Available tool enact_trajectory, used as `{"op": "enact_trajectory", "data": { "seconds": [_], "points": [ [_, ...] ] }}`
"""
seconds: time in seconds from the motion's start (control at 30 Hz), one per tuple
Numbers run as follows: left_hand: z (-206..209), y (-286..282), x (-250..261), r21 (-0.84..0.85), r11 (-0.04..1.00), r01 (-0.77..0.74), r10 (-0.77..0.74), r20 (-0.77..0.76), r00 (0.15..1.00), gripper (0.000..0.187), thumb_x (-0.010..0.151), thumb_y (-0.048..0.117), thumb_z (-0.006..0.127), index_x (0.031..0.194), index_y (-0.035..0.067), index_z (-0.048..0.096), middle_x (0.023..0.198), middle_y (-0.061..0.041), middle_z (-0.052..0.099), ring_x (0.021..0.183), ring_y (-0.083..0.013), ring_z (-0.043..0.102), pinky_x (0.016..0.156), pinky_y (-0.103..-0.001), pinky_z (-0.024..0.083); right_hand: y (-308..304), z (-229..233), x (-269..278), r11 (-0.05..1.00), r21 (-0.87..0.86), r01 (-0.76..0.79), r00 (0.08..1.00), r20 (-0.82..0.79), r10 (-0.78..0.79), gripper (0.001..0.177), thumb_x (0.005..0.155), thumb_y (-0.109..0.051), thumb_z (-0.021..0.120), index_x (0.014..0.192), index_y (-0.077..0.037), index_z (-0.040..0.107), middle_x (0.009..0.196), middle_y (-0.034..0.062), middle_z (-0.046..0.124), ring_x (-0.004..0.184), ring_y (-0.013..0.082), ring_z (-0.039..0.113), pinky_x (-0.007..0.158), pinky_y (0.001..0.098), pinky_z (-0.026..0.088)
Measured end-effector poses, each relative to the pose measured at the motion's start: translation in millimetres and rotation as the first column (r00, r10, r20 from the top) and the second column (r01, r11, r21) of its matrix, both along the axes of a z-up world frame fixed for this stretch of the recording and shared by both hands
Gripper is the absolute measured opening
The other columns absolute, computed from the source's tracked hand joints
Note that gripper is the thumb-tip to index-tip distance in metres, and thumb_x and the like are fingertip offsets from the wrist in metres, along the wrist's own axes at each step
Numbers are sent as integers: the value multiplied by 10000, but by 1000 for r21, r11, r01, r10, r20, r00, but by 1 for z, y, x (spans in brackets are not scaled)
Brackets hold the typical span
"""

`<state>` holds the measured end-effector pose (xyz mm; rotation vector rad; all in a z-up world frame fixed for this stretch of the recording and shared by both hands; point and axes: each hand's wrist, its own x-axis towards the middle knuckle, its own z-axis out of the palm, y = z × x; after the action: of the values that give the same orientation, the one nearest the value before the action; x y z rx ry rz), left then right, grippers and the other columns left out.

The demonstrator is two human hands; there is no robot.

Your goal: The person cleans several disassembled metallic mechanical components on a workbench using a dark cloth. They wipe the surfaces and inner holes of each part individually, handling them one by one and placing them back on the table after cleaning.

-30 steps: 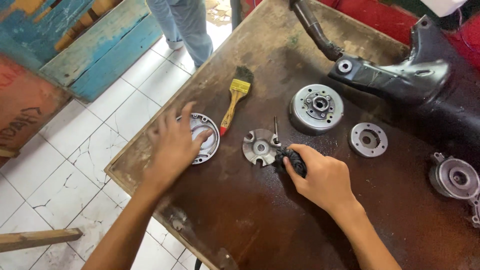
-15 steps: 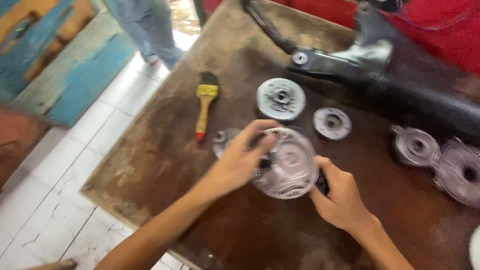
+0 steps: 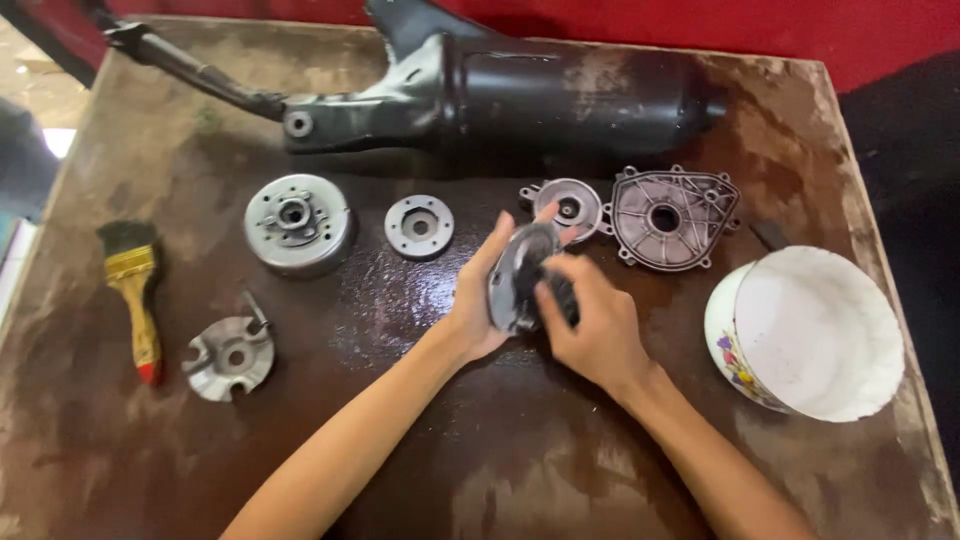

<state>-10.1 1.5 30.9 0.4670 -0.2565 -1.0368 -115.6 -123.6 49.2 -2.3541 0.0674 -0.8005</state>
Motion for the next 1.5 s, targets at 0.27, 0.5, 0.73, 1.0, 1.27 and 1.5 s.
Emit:
{"op": "enact_trajectory", "data": {
  "seconds": [0.27, 0.5, 0.73, 1.0, 1.27, 1.5],
  "points": [
    [-2, -3, 6, 33, 998, -55, 51, 129, 990, 823, 951, 420, 465, 1684, 154, 201, 1636, -159, 406, 1399, -280, 483, 1204, -420, 364, 0, -1, 17, 975, -195, -109, 985, 107, 132, 226, 922, -63, 764, 1114, -50, 646, 998, 117, 719, 769, 277, 719, 656, 360, 549],
    [3, -2, 3, 87, 985, -152, 132, 200, 971, 942, 858, 464, 492, 1669, 129, 149, 1678, -122, 334, 1460, -244, 441, 1226, -411, 340, 1, -14, 25, 993, -117, 25, 992, 126, -10, 206, 971, -72, 773, 1155, -74, 681, 948, 76, 724, 759, 214, 736, 657, 324, 567],
    [0, 4, -3, -38, 997, -64, 72, 262, 962, 962, 901, 453, 525, 1699, 83, 134, 1723, -174, 283, 1460, -282, 421, 1261, -433, 316, -1, -19, 16, 916, -391, -87, 980, 132, 149, 246, 847, -162, 814, 1021, -86, 658, 875, 115, 732, 589, 263, 629, 571, 393, 500],
    [-7, 2, -8, -63, 998, -28, 44, 270, 962, 908, 941, 447, 507, 1695, 99, 140, 1729, -183, 265, 1490, -302, 399, 1286, -454, 301, -6, -26, 16, 940, -280, -196, 975, 45, 217, 198, 815, -145, 805, 898, -191, 632, 767, 43, 692, 602, 218, 652, 589, 352, 524],
    [-11, -1, -11, -74, 996, -55, 74, 279, 957, 871, 987, 484, 457, 1704, 118, 125, 1732, -166, 255, 1495, -323, 385, 1262, -445, 315, 1, -26, 12, 993, -22, -114, 977, 178, 116, 217, 955, -77, 741, 1134, -68, 619, 961, 102, 695, 790, 254, 703, 732, 340, 562],
    [-9, -3, -10, -36, 999, -36, 44, 274, 961, 907, 962, 468, 497, 1699, 108, 110, 1729, -149, 266, 1470, -310, 399, 1256, -432, 340, 3, -11, 14, 975, -166, -145, 957, 226, 181, 234, 805, -115, 794, 987, -143, 648, 838, 104, 683, 655, 260, 654, 649, 353, 525]
  ]
}}
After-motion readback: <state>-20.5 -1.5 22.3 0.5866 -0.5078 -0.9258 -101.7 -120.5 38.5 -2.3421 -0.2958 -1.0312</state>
